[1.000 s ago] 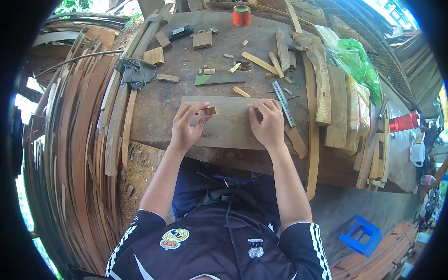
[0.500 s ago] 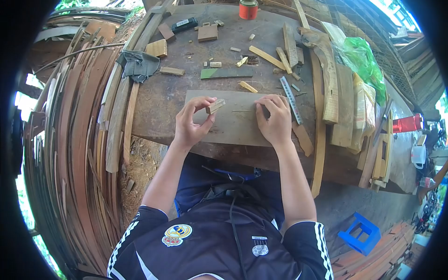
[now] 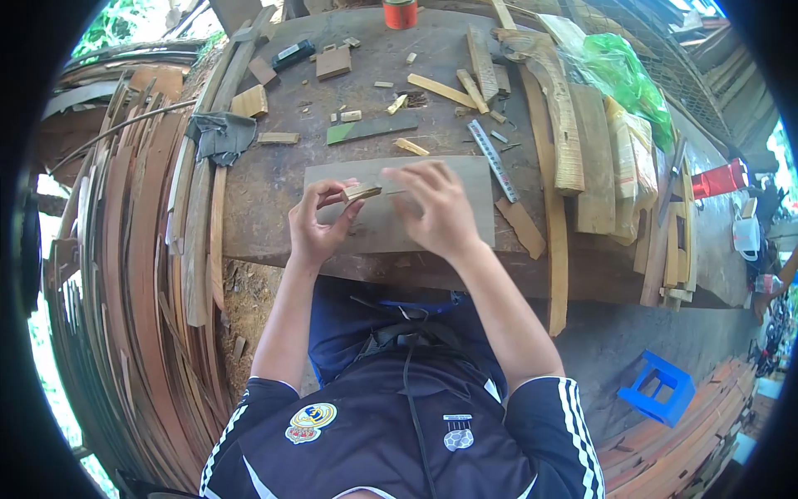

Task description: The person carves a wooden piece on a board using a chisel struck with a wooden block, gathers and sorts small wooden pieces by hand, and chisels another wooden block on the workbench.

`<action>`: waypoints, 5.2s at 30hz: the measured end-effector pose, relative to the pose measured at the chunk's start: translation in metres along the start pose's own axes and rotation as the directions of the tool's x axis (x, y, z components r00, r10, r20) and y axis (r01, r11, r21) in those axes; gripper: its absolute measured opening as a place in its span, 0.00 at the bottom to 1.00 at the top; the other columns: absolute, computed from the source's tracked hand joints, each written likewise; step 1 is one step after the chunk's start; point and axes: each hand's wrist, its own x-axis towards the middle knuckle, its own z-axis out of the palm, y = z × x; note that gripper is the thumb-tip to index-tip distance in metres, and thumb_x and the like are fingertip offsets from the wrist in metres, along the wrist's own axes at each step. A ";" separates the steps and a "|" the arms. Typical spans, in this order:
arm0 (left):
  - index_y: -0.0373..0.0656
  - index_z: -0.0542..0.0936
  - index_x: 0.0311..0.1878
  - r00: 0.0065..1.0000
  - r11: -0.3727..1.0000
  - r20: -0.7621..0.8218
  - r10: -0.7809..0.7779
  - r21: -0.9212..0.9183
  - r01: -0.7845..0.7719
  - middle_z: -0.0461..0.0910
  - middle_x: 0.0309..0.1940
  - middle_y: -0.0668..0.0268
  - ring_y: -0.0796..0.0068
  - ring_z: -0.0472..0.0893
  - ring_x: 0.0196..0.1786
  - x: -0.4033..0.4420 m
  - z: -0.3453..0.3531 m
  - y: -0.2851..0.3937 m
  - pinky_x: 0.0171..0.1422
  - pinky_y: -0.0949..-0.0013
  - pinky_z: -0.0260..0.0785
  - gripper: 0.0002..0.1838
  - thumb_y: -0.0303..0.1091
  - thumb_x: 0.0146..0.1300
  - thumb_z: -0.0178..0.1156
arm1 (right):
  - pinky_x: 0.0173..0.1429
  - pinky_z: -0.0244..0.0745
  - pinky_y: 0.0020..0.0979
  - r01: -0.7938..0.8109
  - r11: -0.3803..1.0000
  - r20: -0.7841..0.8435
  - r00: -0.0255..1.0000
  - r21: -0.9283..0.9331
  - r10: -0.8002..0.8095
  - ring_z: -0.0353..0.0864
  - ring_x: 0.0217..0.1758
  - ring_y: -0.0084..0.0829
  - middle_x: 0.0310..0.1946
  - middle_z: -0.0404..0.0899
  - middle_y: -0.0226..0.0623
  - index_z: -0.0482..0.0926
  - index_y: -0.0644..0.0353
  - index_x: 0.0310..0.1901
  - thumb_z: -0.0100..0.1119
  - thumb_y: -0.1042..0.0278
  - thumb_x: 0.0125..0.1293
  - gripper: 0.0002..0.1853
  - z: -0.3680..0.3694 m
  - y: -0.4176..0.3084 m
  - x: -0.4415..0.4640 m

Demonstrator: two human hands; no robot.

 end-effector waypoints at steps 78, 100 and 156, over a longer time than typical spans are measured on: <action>0.41 0.83 0.44 0.954 0.936 0.257 0.152 0.273 -0.222 0.81 0.44 0.59 0.55 0.82 0.49 -0.001 0.007 0.007 0.51 0.58 0.77 0.23 0.43 0.51 0.81 | 0.35 0.71 0.24 -0.341 0.257 -0.128 0.359 0.904 0.924 0.77 0.31 0.19 0.31 0.80 0.27 0.85 0.67 0.48 0.69 0.72 0.64 0.12 -0.350 0.163 -0.145; 0.44 0.86 0.53 0.934 0.983 0.356 0.005 0.169 -0.070 0.82 0.64 0.54 0.51 0.80 0.67 0.012 -0.002 0.012 0.72 0.54 0.71 0.22 0.37 0.55 0.77 | 0.15 0.42 0.27 -0.276 -0.061 0.265 0.801 0.959 0.536 0.47 0.11 0.18 0.14 0.52 0.19 0.68 0.45 0.34 0.49 0.46 0.83 0.18 -0.171 -0.015 -0.009; 0.46 0.82 0.54 0.964 0.989 0.263 0.043 0.125 -0.078 0.83 0.54 0.64 0.56 0.82 0.60 0.004 -0.011 0.001 0.65 0.54 0.75 0.33 0.46 0.44 0.82 | 0.22 0.40 0.31 -0.418 0.502 0.303 0.906 0.757 0.297 0.48 0.14 0.18 0.11 0.54 0.22 0.60 0.53 0.19 0.48 0.53 0.86 0.31 -0.002 -0.071 0.069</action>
